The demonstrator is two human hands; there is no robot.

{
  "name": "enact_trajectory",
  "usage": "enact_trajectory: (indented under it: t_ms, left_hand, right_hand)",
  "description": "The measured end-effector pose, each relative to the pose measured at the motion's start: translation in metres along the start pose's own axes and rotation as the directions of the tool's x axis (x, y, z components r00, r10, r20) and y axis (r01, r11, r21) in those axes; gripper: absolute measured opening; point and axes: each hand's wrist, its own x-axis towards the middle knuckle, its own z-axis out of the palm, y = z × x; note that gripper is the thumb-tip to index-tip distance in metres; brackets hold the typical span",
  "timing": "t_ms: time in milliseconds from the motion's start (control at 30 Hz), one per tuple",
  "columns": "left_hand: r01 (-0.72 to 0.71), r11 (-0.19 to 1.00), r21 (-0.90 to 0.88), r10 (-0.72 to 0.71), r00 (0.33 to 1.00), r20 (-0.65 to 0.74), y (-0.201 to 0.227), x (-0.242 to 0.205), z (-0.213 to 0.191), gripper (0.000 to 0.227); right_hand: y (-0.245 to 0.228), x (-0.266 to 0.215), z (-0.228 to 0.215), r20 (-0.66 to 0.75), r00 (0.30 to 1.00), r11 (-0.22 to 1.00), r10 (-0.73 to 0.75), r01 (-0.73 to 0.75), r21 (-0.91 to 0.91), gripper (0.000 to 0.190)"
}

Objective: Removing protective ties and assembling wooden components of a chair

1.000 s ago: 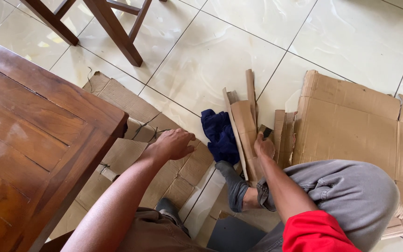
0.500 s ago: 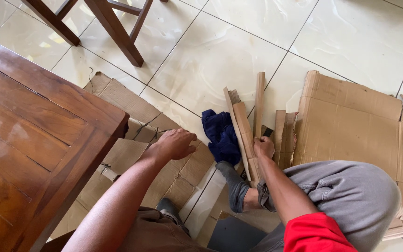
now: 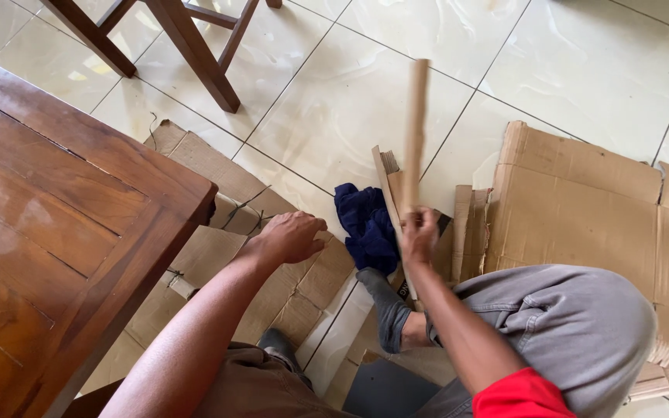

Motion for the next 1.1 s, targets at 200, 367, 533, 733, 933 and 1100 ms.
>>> enact_trajectory:
  t_ms: [200,367,533,733,933,1100]
  left_hand:
    - [0.104,0.964,-0.246,-0.124,0.990,-0.067,0.009,-0.010,-0.013,0.056]
    - [0.058,0.851,-0.521,-0.203,0.953,-0.225,0.002,-0.020,-0.011,0.077]
    - [0.014,0.684,-0.729,-0.317,0.906,-0.281,-0.009,-0.032,-0.018,0.062]
    - [-0.077,0.518,-0.852,-0.396,0.862,-0.318,-0.017,-0.032,0.004,0.053]
    - [-0.108,0.596,-0.795,-0.361,0.849,-0.386,-0.026,-0.047,0.017,0.035]
    - [-0.032,0.751,-0.660,-0.268,0.898,-0.349,-0.041,-0.055,0.031,0.042]
  right_hand:
    - [-0.092,-0.067,0.002,0.388,0.911,0.847,0.140,-0.313,0.429,0.017]
    - [-0.107,-0.105,0.002,0.673,0.735,0.703,0.081,-0.521,0.484,0.008]
    - [-0.087,-0.127,0.006,0.854,0.519,0.637,-0.039,-0.645,0.422,0.008]
    - [-0.100,-0.135,-0.002,0.937,0.336,0.647,-0.093,-0.695,0.313,0.014]
    - [-0.109,-0.146,-0.002,0.964,0.259,0.813,-0.055,-0.549,0.193,0.022]
    - [-0.122,-0.152,0.001,0.904,0.426,0.804,0.034,-0.549,0.228,0.043]
